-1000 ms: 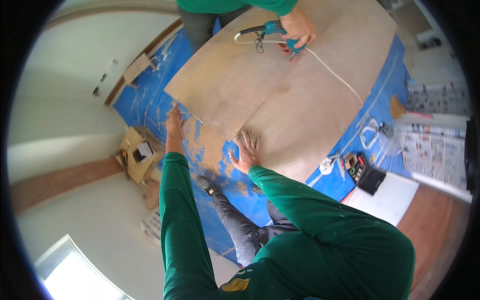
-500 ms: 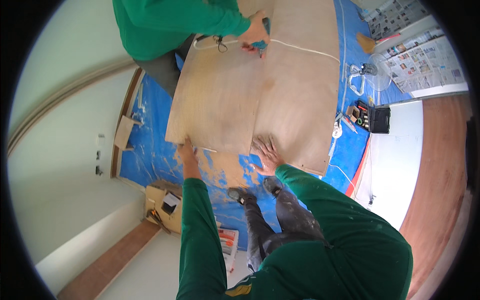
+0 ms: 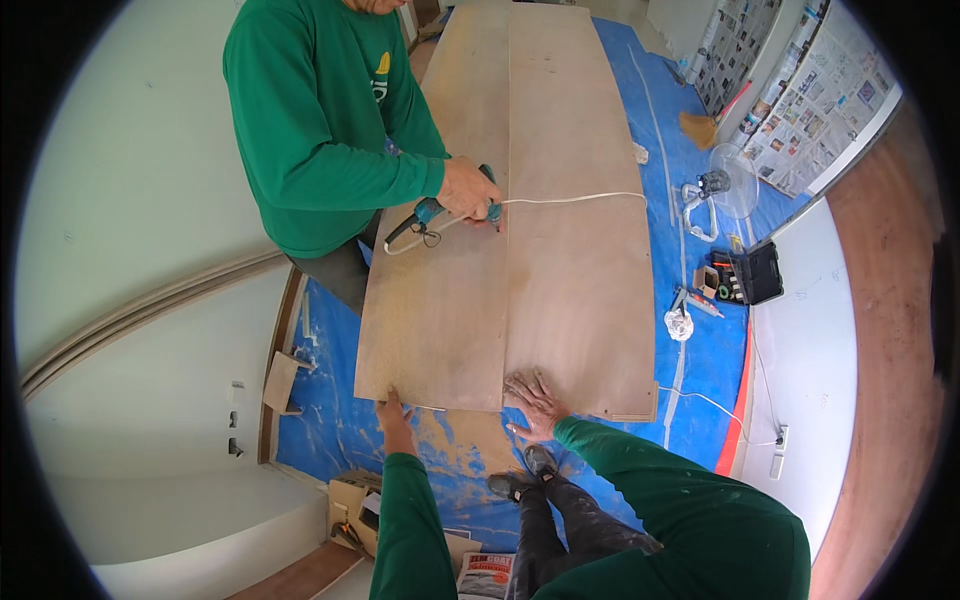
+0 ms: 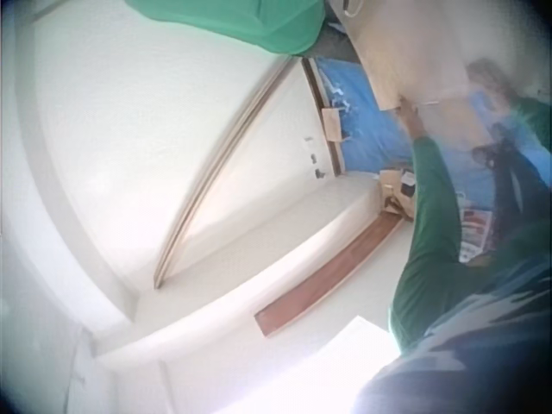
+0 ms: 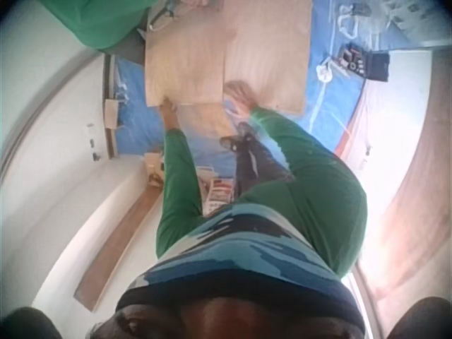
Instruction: The person positions and aligns large plywood sheets on a blue floor covering while a coworker uses a drill and circular saw. The person holds the sheets steady, adjusts their placement, and assists with alignment during drilling and cutting operations.
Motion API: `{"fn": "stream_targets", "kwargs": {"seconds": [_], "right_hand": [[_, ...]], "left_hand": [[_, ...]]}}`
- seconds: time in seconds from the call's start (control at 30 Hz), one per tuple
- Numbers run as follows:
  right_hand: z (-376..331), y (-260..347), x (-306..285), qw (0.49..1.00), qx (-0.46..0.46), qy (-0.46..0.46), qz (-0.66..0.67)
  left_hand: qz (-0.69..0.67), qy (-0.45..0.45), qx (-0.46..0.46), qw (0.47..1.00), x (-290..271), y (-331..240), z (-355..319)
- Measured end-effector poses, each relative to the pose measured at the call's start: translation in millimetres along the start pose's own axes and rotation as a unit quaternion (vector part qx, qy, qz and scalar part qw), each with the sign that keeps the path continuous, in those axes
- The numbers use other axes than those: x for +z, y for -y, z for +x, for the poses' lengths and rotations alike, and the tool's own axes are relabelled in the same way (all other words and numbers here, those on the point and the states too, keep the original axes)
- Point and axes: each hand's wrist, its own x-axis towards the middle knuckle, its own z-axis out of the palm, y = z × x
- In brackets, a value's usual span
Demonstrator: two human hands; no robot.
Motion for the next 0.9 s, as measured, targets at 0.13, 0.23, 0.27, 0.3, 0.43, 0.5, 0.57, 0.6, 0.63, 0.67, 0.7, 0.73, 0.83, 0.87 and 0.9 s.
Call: {"fn": "stream_targets", "kwargs": {"seconds": [0.13,0.23,0.27,0.3,0.43,0.5,0.57,0.6,0.63,0.67,0.7,0.73,0.83,0.87,0.9], "right_hand": [[-1,-2,-4,1.000,-0.006,0.016,0.004],[0,-4,-3,0.999,-0.014,-0.010,0.044],[0,-5,-2,0.996,-0.023,-0.051,0.067],[0,-6,-1,0.995,-0.023,-0.052,0.081],[-7,-18,0,0.984,-0.009,-0.090,0.153],[-17,-34,-1,0.970,0.090,-0.194,0.113],[-32,-59,-2,0.939,0.210,-0.269,0.041],[-41,-73,-3,0.918,0.307,-0.249,0.013],[-50,-87,-2,0.889,0.360,-0.281,-0.016],[-60,-97,-1,0.850,0.446,-0.281,-0.014],[-68,-106,1,0.854,0.436,-0.279,-0.041],[-74,-112,3,0.854,0.438,-0.276,-0.050],[-85,-115,11,0.855,0.429,-0.279,-0.081],[-86,-113,12,0.857,0.446,-0.247,-0.081],[-85,-111,13,0.853,0.434,-0.276,-0.083]], "left_hand": [[-0.005,0.027,0.031,0.999,-5,5,7],[0.000,0.019,0.012,1.000,-9,7,11],[-0.003,0.014,0.004,1.000,-8,7,13],[-0.003,0.018,0.007,1.000,-9,7,14],[-0.008,0.006,0.004,1.000,-6,7,18],[-0.005,0.014,0.004,1.000,-5,6,19],[0.000,0.022,0.002,1.000,-6,5,19],[-0.001,0.027,0.003,1.000,-7,4,18],[-0.001,0.033,0.003,0.999,-7,4,19],[0.000,0.021,-0.015,1.000,-8,3,18],[-0.005,0.043,0.005,0.999,-8,3,19],[-0.008,0.043,0.003,0.999,-9,4,19],[-0.010,0.056,0.016,0.998,-12,5,19],[-0.007,0.049,0.004,0.999,-13,5,19],[-0.001,0.060,0.015,0.998,-13,5,19]]}}
